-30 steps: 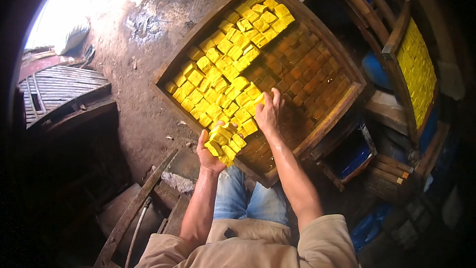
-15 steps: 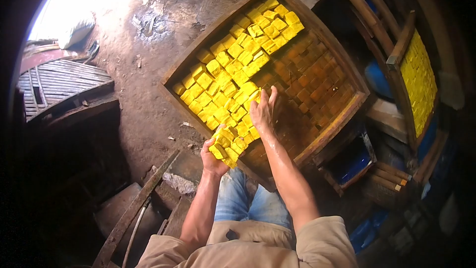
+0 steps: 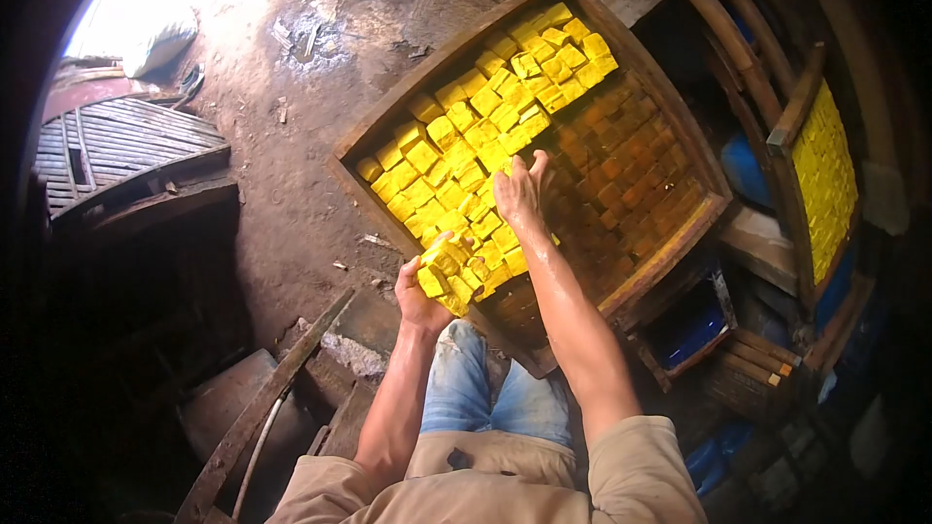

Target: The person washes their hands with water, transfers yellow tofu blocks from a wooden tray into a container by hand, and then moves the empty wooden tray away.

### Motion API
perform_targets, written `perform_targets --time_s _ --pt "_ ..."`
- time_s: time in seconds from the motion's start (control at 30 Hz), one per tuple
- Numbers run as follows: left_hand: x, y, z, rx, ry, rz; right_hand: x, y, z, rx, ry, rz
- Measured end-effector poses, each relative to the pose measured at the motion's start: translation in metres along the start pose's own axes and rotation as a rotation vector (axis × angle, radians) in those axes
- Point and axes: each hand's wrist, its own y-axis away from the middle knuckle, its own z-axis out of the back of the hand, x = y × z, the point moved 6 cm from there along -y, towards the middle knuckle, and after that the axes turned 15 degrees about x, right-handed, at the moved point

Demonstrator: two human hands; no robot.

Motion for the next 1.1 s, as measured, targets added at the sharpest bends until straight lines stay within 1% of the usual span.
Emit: perform_targets --time_s 0.1,0.17,0.2,0.23,0.3,0.33,0.37,0.43,0.5,0.53,0.57,0.6,0.63,0.7,0.73,0.77,0.83,0.87,0.9,0.97,1.0,1.03,1.07,1.1 --pt "-0.001 -0.004 -0.002 -0.019 0.177 -0.009 0.005 0.011 -0.009 -0.037 -0.243 -0.247" --pt "-0.002 -0.009 -0.004 0.017 0.086 0.009 0.018 0.017 -0.005 0.034 -0.201 -0.183" --pt "-0.002 -0.011 0.0 0.029 0.035 0.022 0.01 0.01 -0.017 0.02 -0.23 -0.113" --pt "-0.005 -0.013 0.001 0.037 -0.02 0.036 0.014 0.009 -0.003 0.052 -0.221 -0.027" --pt "-0.002 -0.015 0.006 0.021 0.064 0.127 0.002 -0.002 0.001 0.201 -0.344 0.038" --pt "0.0 -0.019 0.001 0.011 0.085 0.147 -0.008 -0.003 0.003 0.357 -0.618 -0.077" --pt "0.002 -0.021 -0.004 0.002 0.108 0.17 -0.03 -0.022 -0.02 0.333 -0.554 0.17" --pt "0.009 -0.024 -0.002 -0.029 0.123 0.206 -0.031 0.001 -0.004 0.566 -1.373 0.142" --pt "0.017 -0.028 -0.002 -0.066 0.087 0.239 -0.007 0.039 0.034 0.441 -1.695 0.288" --pt "0.023 -0.029 -0.003 -0.092 0.046 0.254 0.005 0.061 0.055 0.377 -1.655 0.365" --pt "0.03 -0.028 -0.005 -0.119 0.005 0.272 0.01 0.078 0.067 0.296 -1.544 0.442" --pt "0.036 -0.027 -0.017 -0.05 0.007 0.326 0.02 0.094 0.08 0.22 -1.397 0.525" --pt "0.045 -0.029 -0.024 -0.069 0.046 0.34 0.03 0.107 0.092 0.142 -1.244 0.604" --pt "0.057 -0.025 -0.025 -0.152 0.024 0.28 0.039 0.128 0.099 0.004 -0.812 0.784" --pt "0.065 -0.027 -0.02 -0.106 0.165 0.314 0.041 0.14 0.092 0.067 -0.806 0.79" --pt "0.072 -0.027 -0.017 -0.016 0.22 0.334 0.045 0.151 0.083 0.036 -0.592 0.852" --pt "0.081 -0.011 -0.037 -0.016 0.181 0.425 0.046 0.174 0.072 0.143 -0.296 0.854" --pt "0.083 -0.005 -0.022 -0.086 0.109 0.389 0.043 0.18 0.079 0.123 -0.316 0.864" --pt "0.082 0.005 -0.016 -0.187 0.105 0.348 0.027 0.175 0.079 0.098 -0.497 0.791" --pt "0.083 0.017 -0.004 -0.084 0.078 0.347 -0.019 0.162 0.055 0.053 -0.865 0.622" --pt "0.079 0.019 -0.017 -0.21 0.023 0.267 -0.05 0.152 0.029 -0.085 -0.806 0.369" --pt "0.079 0.024 -0.011 -0.187 0.025 0.262 -0.078 0.145 -0.001 -0.216 -0.738 0.112" --pt "0.077 0.031 0.003 -0.161 0.027 0.257 -0.083 0.14 -0.015 -0.339 -0.573 0.013" --pt "0.073 0.035 0.022 -0.132 0.03 0.249 -0.086 0.133 -0.048 -0.455 -0.431 0.036"
